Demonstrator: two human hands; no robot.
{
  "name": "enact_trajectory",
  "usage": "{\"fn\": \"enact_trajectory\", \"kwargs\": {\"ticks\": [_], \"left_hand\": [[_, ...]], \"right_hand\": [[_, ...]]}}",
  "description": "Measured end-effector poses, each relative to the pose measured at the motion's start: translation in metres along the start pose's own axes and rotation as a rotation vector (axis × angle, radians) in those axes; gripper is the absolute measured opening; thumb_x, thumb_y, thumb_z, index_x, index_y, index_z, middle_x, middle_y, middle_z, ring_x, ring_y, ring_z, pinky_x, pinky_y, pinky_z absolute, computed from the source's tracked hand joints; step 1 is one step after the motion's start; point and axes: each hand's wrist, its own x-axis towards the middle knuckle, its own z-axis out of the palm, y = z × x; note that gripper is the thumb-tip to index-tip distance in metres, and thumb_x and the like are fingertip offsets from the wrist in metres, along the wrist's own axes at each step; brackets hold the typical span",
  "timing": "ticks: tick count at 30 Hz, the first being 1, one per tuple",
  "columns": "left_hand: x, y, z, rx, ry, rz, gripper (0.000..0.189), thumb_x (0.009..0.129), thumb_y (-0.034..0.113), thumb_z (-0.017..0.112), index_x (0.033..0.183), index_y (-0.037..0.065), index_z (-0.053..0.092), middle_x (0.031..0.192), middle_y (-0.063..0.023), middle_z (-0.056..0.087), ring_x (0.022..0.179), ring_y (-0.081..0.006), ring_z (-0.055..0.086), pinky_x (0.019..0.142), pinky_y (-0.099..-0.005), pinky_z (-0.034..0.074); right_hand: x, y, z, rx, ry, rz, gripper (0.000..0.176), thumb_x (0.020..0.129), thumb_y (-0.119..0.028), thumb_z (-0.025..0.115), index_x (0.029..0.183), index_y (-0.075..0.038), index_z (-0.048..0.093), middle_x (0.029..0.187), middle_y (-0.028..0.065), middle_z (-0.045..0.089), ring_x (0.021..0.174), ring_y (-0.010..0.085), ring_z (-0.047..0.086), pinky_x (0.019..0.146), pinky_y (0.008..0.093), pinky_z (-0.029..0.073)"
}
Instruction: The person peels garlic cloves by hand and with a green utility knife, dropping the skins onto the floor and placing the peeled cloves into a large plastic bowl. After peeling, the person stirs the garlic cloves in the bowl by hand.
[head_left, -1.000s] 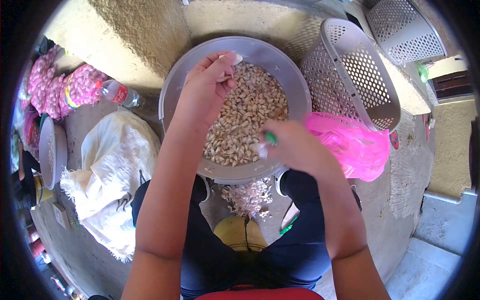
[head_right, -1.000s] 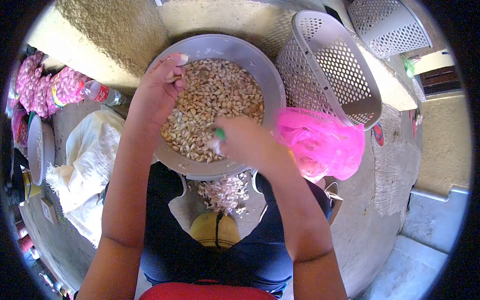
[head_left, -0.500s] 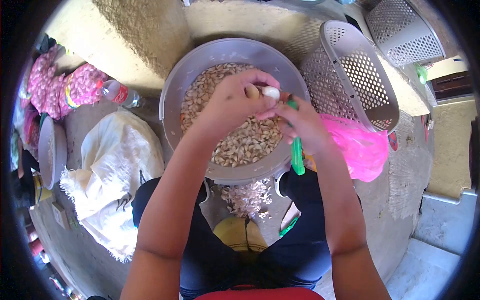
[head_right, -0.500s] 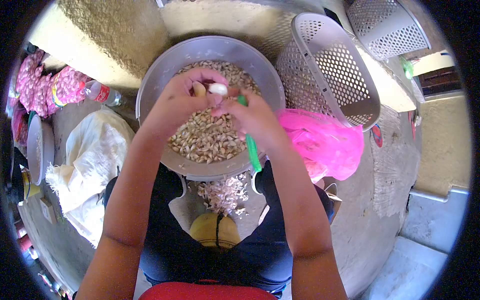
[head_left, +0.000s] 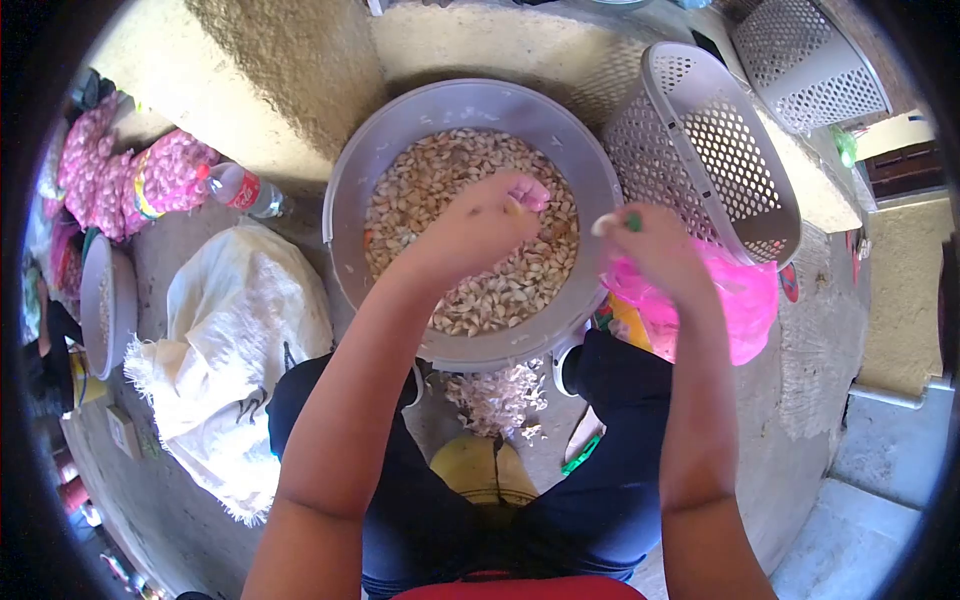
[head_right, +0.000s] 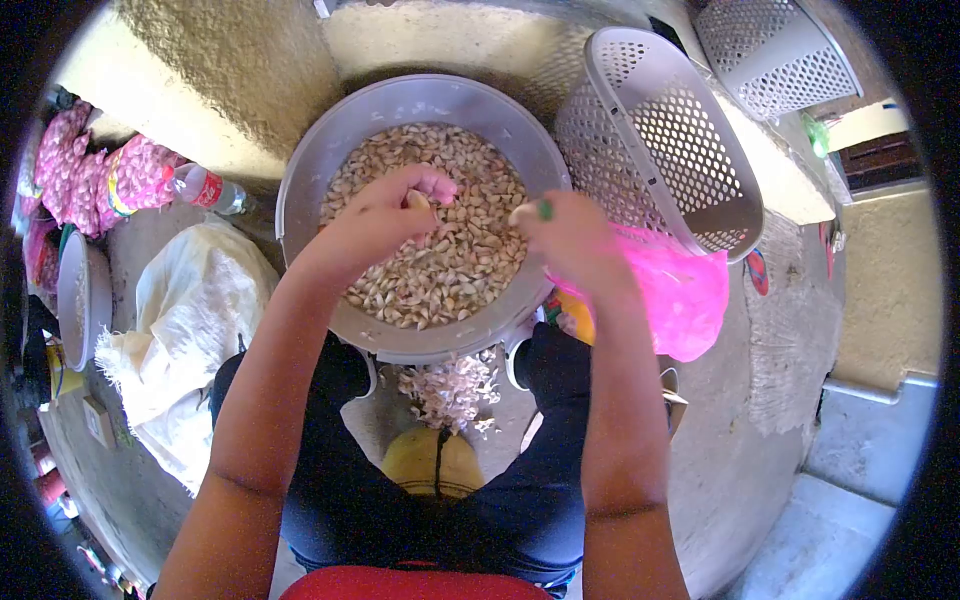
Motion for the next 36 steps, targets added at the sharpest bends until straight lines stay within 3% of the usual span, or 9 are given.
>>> {"fn": "enact_trajectory", "kwargs": {"ticks": [2, 4, 7, 10, 15, 18, 24, 33, 36], "left_hand": [[-0.001, 0.003, -0.002, -0.082, -0.026, 0.010, 0.031, 0.075, 0.008, 0.050, 0.105, 0.001, 0.053, 0.095, -0.0038, 0.054, 0.079, -0.0103, 0.049, 0.071, -0.0243, 0.041], [0.000, 0.005, -0.002, -0.147, -0.052, 0.032, 0.032, 0.076, 0.008, 0.049, 0.106, 0.000, 0.052, 0.095, -0.0036, 0.054, 0.078, -0.0102, 0.050, 0.071, -0.0240, 0.042], [0.002, 0.004, -0.001, -0.191, -0.080, 0.072, 0.031, 0.077, 0.008, 0.051, 0.107, 0.000, 0.051, 0.094, -0.0045, 0.055, 0.080, -0.0107, 0.052, 0.074, -0.0241, 0.043], [0.005, 0.002, 0.000, -0.211, -0.102, 0.123, 0.032, 0.078, 0.011, 0.056, 0.107, 0.000, 0.050, 0.095, -0.0058, 0.056, 0.084, -0.0116, 0.054, 0.076, -0.0246, 0.043], [0.007, 0.004, 0.003, -0.308, -0.111, 0.211, 0.035, 0.076, 0.015, 0.064, 0.105, 0.000, 0.051, 0.093, -0.0060, 0.056, 0.085, -0.0123, 0.054, 0.076, -0.0248, 0.044], [0.007, 0.004, 0.004, -0.300, -0.089, 0.201, 0.035, 0.076, 0.015, 0.065, 0.104, 0.001, 0.051, 0.091, -0.0052, 0.056, 0.084, -0.0121, 0.054, 0.075, -0.0249, 0.044], [0.007, 0.006, -0.004, -0.278, 0.017, 0.174, 0.029, 0.077, 0.015, 0.063, 0.100, 0.003, 0.052, 0.091, -0.0044, 0.056, 0.081, -0.0113, 0.054, 0.070, -0.0239, 0.045], [0.000, 0.018, -0.006, -0.440, 0.017, 0.122, 0.026, 0.079, 0.017, 0.062, 0.100, 0.004, 0.055, 0.090, -0.0032, 0.057, 0.077, -0.0092, 0.054, 0.065, -0.0221, 0.044], [0.002, 0.015, -0.006, -0.413, 0.024, 0.113, 0.026, 0.079, 0.018, 0.062, 0.099, 0.004, 0.055, 0.088, -0.0029, 0.057, 0.077, -0.0091, 0.054, 0.063, -0.0213, 0.043]], "right_hand": [[0.005, -0.004, -0.038, 0.105, 0.077, 0.060, 0.029, 0.076, -0.027, 0.060, 0.089, -0.001, 0.058, 0.070, 0.0074, 0.060, 0.046, 0.0076, 0.044, 0.042, 0.0232, 0.038], [0.014, 0.022, -0.068, 0.590, 0.383, 0.073, 0.029, 0.079, -0.025, 0.053, 0.088, 0.002, 0.059, 0.073, 0.0091, 0.063, 0.042, 0.0080, 0.044, 0.042, 0.0242, 0.038], [0.012, 0.035, -0.078, 0.719, 0.548, 0.156, 0.030, 0.081, -0.024, 0.050, 0.093, 0.002, 0.057, 0.076, 0.0067, 0.064, 0.042, 0.0035, 0.038, 0.041, 0.0216, 0.036], [0.009, 0.026, -0.062, 0.601, 0.365, 0.010, 0.031, 0.080, -0.023, 0.050, 0.096, 0.002, 0.057, 0.078, 0.0059, 0.065, 0.046, 0.0023, 0.039, 0.041, 0.0211, 0.036], [-0.005, -0.018, -0.015, 0.266, -0.025, -0.197, 0.033, 0.075, -0.025, 0.059, 0.099, -0.002, 0.059, 0.080, 0.0072, 0.064, 0.068, 0.0104, 0.055, 0.061, 0.0236, 0.044], [-0.010, -0.033, 0.004, 0.384, -0.131, -0.153, 0.033, 0.072, -0.024, 0.065, 0.095, -0.001, 0.060, 0.080, 0.0101, 0.063, 0.070, 0.0120, 0.056, 0.063, 0.0255, 0.044], [-0.004, -0.036, 0.019, 0.348, 0.065, -0.270, 0.031, 0.071, -0.024, 0.068, 0.090, 0.000, 0.061, 0.075, 0.0078, 0.062, 0.069, 0.0139, 0.057, 0.065, 0.0270, 0.045], [-0.010, -0.045, 0.015, 0.541, 0.005, -0.289, 0.022, 0.073, -0.016, 0.066, 0.088, 0.000, 0.061, 0.073, 0.0069, 0.062, 0.063, 0.0093, 0.054, 0.061, 0.0239, 0.044], [-0.012, -0.044, 0.018, 0.331, 0.153, -0.451, 0.017, 0.072, -0.012, 0.064, 0.086, -0.002, 0.061, 0.072, 0.0081, 0.061, 0.062, 0.0135, 0.057, 0.060, 0.0259, 0.045]]}}
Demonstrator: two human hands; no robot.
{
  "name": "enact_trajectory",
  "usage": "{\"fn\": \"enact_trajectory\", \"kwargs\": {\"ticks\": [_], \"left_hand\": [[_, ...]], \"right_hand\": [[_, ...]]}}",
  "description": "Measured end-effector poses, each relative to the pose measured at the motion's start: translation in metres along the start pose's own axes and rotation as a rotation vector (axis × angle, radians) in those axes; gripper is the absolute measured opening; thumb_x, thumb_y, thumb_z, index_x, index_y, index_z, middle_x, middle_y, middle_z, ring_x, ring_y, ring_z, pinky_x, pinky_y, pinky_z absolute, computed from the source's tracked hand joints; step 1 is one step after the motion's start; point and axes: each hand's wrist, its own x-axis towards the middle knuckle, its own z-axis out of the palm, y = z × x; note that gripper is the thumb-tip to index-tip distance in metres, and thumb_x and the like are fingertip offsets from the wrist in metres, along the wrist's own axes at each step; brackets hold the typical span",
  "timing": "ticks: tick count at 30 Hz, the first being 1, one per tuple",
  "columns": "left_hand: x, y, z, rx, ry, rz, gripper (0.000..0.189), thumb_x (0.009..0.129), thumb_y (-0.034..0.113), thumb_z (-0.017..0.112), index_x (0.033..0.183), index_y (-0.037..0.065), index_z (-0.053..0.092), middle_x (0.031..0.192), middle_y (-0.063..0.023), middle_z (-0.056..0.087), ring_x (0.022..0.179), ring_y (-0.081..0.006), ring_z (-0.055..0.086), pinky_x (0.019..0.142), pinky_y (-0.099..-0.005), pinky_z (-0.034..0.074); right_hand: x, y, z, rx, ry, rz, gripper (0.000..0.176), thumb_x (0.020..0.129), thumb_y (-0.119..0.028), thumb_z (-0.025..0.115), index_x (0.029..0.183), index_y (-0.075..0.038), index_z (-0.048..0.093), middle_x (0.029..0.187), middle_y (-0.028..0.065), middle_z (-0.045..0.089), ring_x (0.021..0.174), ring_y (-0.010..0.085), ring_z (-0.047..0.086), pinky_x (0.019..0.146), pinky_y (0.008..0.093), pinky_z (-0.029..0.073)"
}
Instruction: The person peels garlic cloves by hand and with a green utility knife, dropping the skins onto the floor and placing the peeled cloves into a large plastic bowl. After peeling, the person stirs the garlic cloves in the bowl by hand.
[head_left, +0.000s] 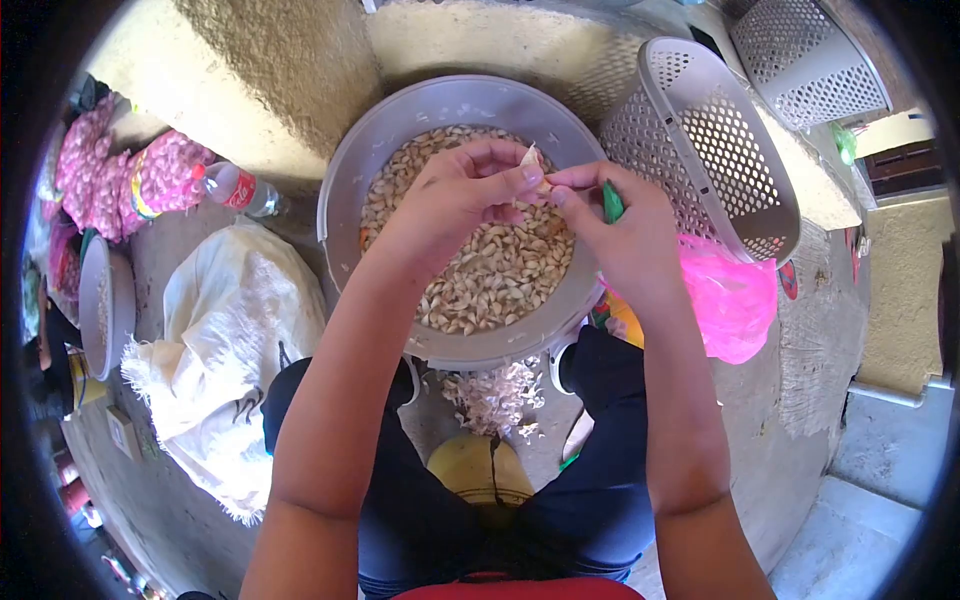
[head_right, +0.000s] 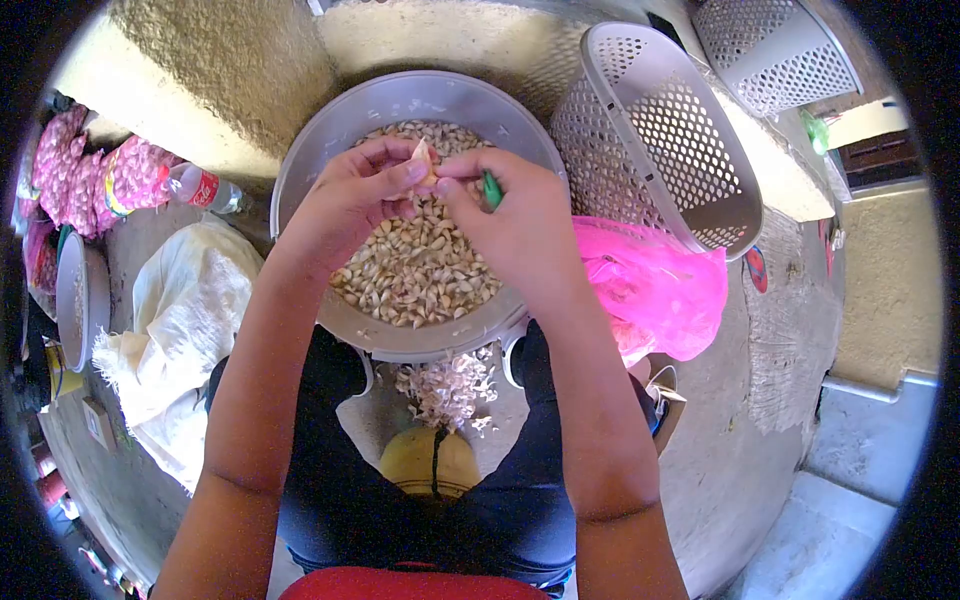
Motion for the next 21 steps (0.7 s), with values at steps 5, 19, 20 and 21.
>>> {"fn": "enact_trajectory", "kwargs": {"ticks": [5, 19, 20, 21], "left_hand": [[0.000, 0.001, -0.002, 0.089, -0.030, -0.061, 0.024, 0.077, 0.020, 0.064, 0.093, 0.004, 0.057, 0.083, -0.0025, 0.058, 0.071, -0.0084, 0.053, 0.061, -0.0210, 0.043], [-0.003, 0.001, 0.004, -0.108, -0.086, -0.129, 0.019, 0.077, 0.017, 0.063, 0.092, 0.005, 0.059, 0.081, -0.0005, 0.059, 0.068, -0.0067, 0.053, 0.059, -0.0196, 0.042], [-0.003, 0.002, 0.005, -0.132, -0.090, -0.129, 0.020, 0.077, 0.017, 0.063, 0.093, 0.005, 0.059, 0.082, -0.0005, 0.060, 0.069, -0.0066, 0.053, 0.059, -0.0195, 0.043], [-0.003, 0.002, 0.005, -0.155, -0.094, -0.130, 0.021, 0.078, 0.017, 0.063, 0.094, 0.004, 0.059, 0.082, -0.0004, 0.060, 0.069, -0.0065, 0.054, 0.059, -0.0194, 0.043]], "right_hand": [[-0.004, 0.000, -0.002, -0.222, -0.011, -0.165, 0.012, 0.069, -0.008, 0.062, 0.079, -0.003, 0.059, 0.070, 0.0124, 0.058, 0.066, 0.0259, 0.059, 0.060, 0.0315, 0.046], [-0.003, -0.001, -0.001, -0.086, 0.017, -0.021, 0.013, 0.071, -0.010, 0.061, 0.077, 0.000, 0.057, 0.069, 0.0132, 0.058, 0.060, 0.0212, 0.057, 0.058, 0.0295, 0.045], [-0.003, -0.001, -0.001, -0.070, 0.019, -0.002, 0.013, 0.071, -0.011, 0.061, 0.077, 0.000, 0.057, 0.069, 0.0130, 0.058, 0.059, 0.0196, 0.057, 0.058, 0.0287, 0.045], [-0.002, -0.002, -0.001, -0.053, 0.020, 0.016, 0.014, 0.071, -0.011, 0.061, 0.078, 0.001, 0.057, 0.068, 0.0129, 0.058, 0.059, 0.0180, 0.056, 0.057, 0.0279, 0.045]]}}
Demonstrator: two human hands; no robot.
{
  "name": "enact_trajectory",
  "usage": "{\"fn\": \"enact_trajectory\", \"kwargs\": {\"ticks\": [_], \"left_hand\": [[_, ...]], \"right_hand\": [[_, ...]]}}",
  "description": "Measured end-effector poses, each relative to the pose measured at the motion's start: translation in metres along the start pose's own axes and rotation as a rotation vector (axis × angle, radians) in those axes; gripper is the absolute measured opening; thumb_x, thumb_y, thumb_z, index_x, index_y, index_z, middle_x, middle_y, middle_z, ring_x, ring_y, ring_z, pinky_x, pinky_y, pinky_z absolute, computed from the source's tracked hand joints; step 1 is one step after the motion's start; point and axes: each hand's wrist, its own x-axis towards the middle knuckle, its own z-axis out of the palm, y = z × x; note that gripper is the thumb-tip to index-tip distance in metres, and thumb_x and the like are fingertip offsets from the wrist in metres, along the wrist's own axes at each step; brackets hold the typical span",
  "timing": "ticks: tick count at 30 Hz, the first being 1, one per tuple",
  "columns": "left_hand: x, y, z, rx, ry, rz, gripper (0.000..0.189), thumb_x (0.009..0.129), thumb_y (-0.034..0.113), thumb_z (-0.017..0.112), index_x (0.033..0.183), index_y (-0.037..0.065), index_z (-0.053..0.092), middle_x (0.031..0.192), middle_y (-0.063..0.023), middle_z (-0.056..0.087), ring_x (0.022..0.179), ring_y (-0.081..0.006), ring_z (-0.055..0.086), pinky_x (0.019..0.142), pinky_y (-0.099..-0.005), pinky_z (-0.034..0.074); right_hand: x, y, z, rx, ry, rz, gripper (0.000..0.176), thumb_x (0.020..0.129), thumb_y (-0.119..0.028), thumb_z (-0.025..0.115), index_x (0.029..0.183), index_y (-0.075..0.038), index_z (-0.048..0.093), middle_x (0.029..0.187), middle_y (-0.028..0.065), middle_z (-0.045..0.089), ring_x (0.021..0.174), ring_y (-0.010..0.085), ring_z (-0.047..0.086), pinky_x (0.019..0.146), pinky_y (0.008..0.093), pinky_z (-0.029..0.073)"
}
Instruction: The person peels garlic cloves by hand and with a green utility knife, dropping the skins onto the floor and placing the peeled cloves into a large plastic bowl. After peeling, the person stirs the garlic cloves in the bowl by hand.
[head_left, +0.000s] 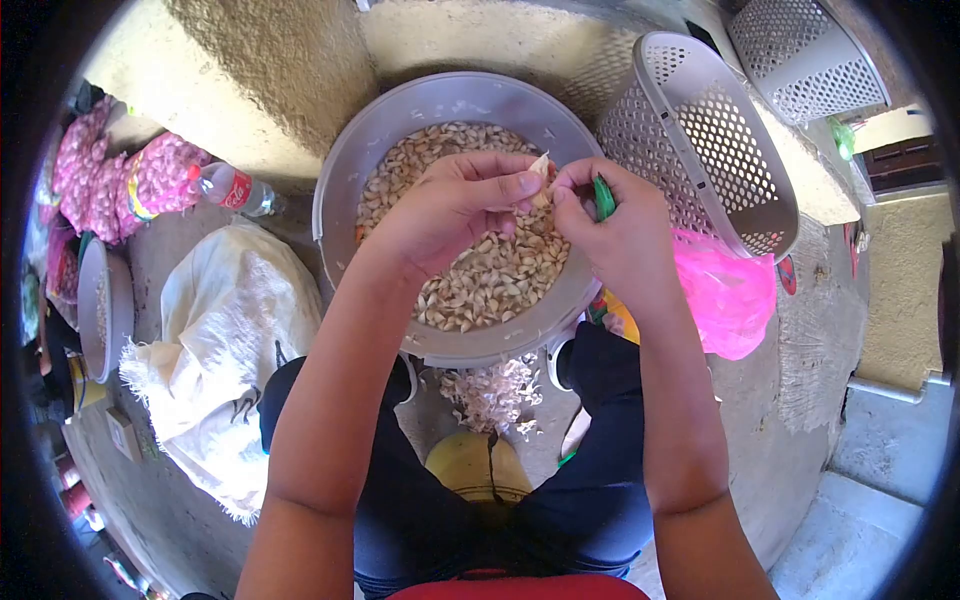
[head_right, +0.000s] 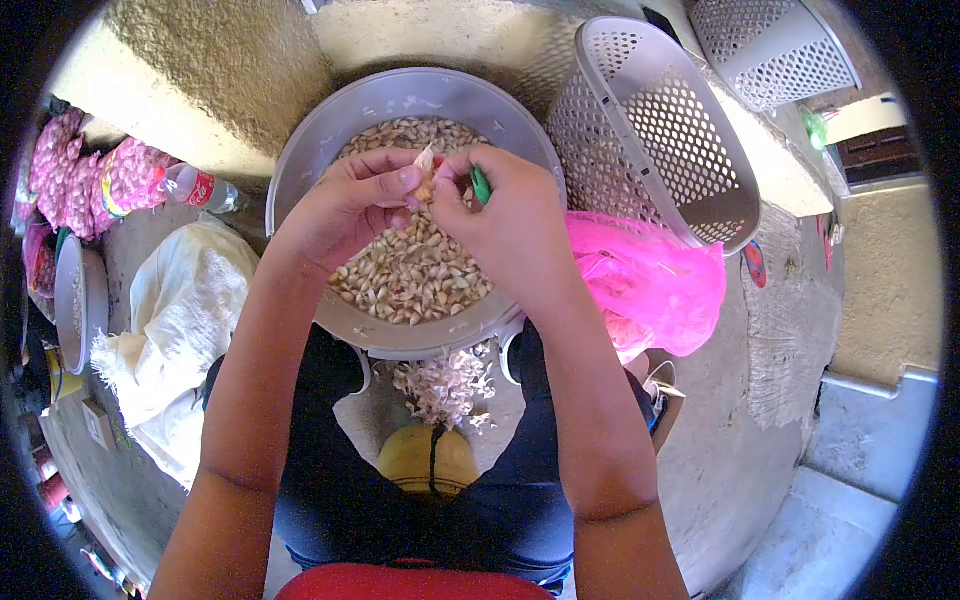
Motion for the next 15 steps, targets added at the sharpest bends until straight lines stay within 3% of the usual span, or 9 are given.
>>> {"fn": "enact_trajectory", "kwargs": {"ticks": [9, 12, 15], "left_hand": [[-0.001, -0.002, -0.008, 0.031, -0.156, -0.055, 0.023, 0.078, 0.019, 0.063, 0.095, 0.004, 0.058, 0.084, -0.0001, 0.059, 0.070, -0.0059, 0.054, 0.059, -0.0191, 0.043], [-0.001, -0.002, -0.006, 0.043, -0.135, -0.035, 0.026, 0.077, 0.018, 0.063, 0.098, 0.004, 0.056, 0.087, -0.0014, 0.059, 0.072, -0.0066, 0.054, 0.060, -0.0197, 0.043], [0.000, -0.002, -0.007, 0.027, -0.022, 0.058, 0.029, 0.077, 0.017, 0.062, 0.102, 0.004, 0.054, 0.091, -0.0027, 0.059, 0.075, -0.0078, 0.054, 0.063, -0.0213, 0.044]], "right_hand": [[0.006, 0.010, -0.005, -0.011, 0.264, -0.083, 0.011, 0.072, -0.010, 0.060, 0.077, 0.000, 0.058, 0.063, 0.0069, 0.056, 0.053, 0.0109, 0.048, 0.052, 0.0269, 0.042], [0.006, 0.011, -0.006, 0.047, 0.186, -0.028, 0.014, 0.075, -0.012, 0.060, 0.080, 0.001, 0.058, 0.066, 0.0057, 0.059, 0.053, 0.0105, 0.049, 0.052, 0.0257, 0.042], [0.004, -0.001, -0.007, 0.282, 0.085, 0.189, 0.019, 0.078, -0.016, 0.059, 0.087, 0.001, 0.058, 0.070, 0.0048, 0.061, 0.052, 0.0085, 0.049, 0.049, 0.0232, 0.041]]}}
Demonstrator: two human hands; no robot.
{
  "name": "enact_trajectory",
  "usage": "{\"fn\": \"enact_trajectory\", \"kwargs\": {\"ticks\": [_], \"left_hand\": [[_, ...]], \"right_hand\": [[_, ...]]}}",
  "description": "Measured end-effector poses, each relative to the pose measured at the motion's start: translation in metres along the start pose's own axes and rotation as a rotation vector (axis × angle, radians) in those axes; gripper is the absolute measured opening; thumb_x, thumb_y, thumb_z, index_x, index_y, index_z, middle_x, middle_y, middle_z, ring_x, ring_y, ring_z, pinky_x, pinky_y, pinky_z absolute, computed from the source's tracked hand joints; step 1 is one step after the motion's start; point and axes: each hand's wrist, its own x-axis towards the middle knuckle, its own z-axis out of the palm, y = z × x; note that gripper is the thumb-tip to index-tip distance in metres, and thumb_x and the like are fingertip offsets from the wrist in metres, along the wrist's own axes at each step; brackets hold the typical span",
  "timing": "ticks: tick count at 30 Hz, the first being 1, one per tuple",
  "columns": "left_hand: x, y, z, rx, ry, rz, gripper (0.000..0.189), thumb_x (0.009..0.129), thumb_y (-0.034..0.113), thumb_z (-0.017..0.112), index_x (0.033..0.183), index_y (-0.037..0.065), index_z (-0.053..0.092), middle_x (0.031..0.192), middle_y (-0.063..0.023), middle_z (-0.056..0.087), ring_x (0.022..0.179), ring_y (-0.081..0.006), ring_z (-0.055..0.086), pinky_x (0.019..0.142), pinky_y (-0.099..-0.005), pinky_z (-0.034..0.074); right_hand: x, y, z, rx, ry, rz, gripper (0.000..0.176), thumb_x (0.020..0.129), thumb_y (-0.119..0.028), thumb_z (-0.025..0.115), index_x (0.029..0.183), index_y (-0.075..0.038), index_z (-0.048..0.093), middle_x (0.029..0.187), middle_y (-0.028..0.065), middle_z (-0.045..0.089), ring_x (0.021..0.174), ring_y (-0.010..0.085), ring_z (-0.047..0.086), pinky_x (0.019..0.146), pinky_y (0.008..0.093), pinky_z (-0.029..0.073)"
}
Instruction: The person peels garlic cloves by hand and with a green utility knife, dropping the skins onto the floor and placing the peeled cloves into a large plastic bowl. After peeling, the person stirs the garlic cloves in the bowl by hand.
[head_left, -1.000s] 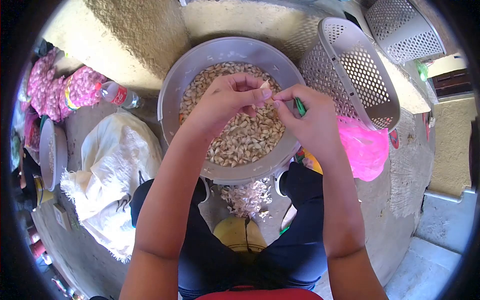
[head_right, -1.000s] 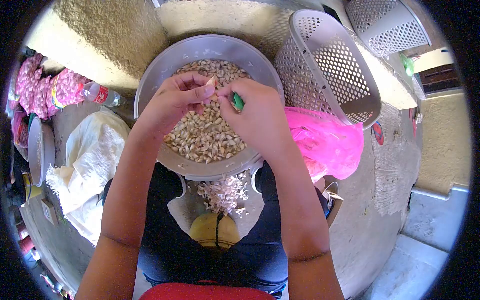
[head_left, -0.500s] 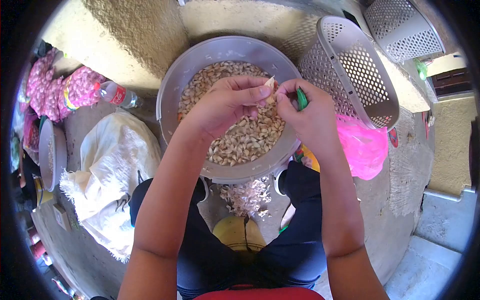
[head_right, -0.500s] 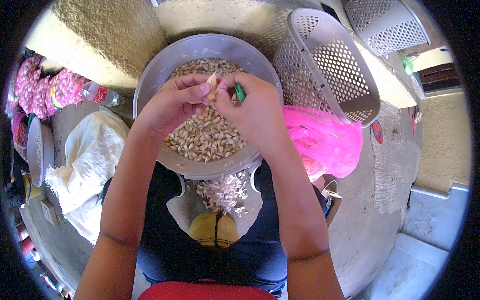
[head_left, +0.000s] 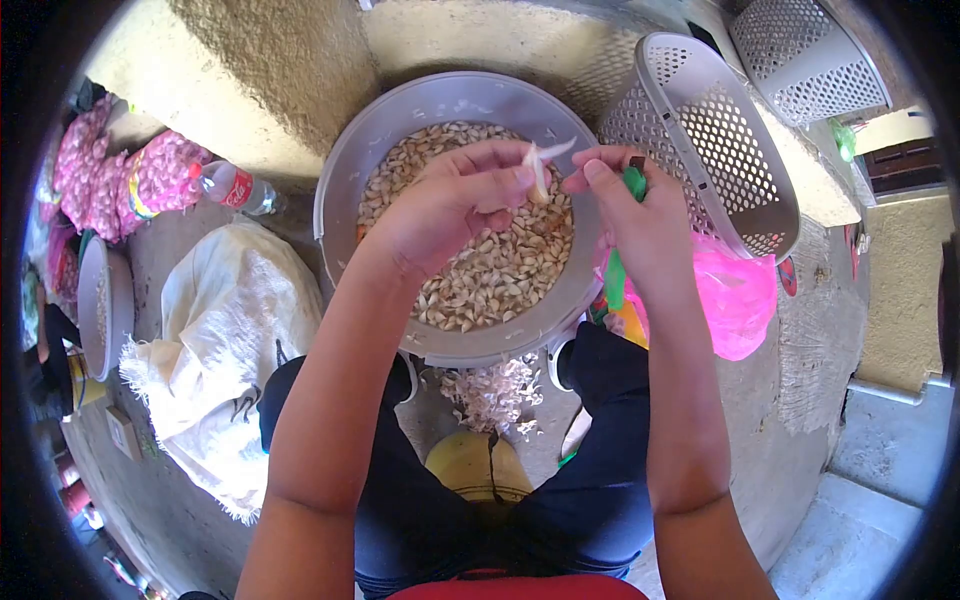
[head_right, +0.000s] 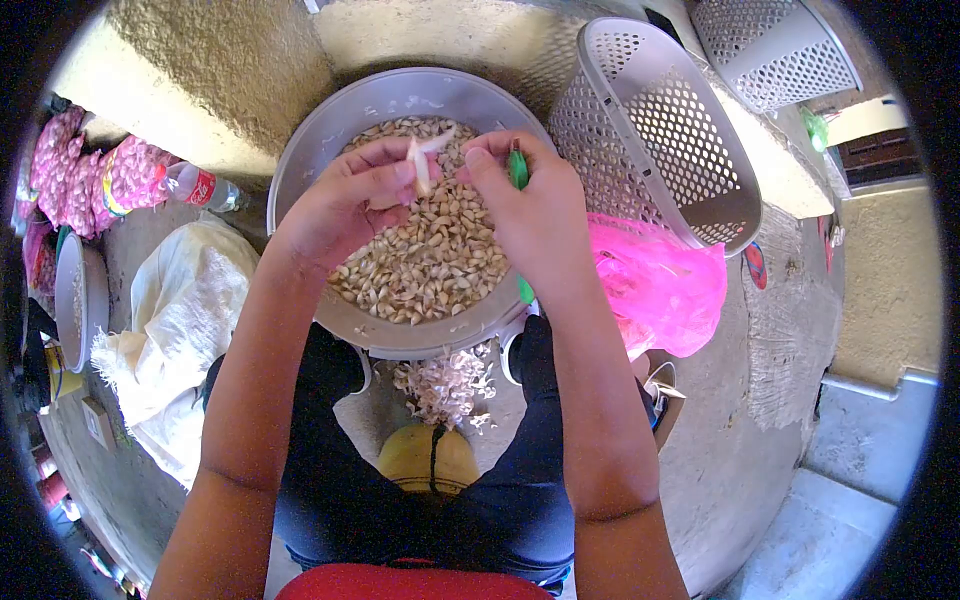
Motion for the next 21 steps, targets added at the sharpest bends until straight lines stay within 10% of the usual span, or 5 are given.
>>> {"fn": "enact_trajectory", "kwargs": {"ticks": [12, 21], "left_hand": [[0.004, -0.005, 0.008, 0.108, 0.130, 0.063, 0.029, 0.078, 0.013, 0.061, 0.105, 0.005, 0.056, 0.093, -0.0018, 0.058, 0.083, -0.0084, 0.055, 0.072, -0.0206, 0.044], [0.004, -0.005, 0.014, 0.596, 0.302, 0.256, 0.021, 0.078, 0.015, 0.064, 0.094, 0.002, 0.061, 0.078, -0.0003, 0.059, 0.071, -0.0050, 0.051, 0.065, -0.0189, 0.041]], "right_hand": [[-0.004, 0.020, 0.017, 0.532, -0.168, 0.340, 0.028, 0.076, -0.018, 0.064, 0.096, 0.000, 0.057, 0.064, 0.0008, 0.056, 0.047, 0.0044, 0.045, 0.039, 0.0208, 0.036], [-0.004, 0.015, 0.021, 0.064, 0.119, 0.133, 0.023, 0.071, -0.018, 0.068, 0.080, 0.001, 0.059, 0.066, 0.0049, 0.059, 0.055, 0.0090, 0.054, 0.047, 0.0227, 0.042]]}}
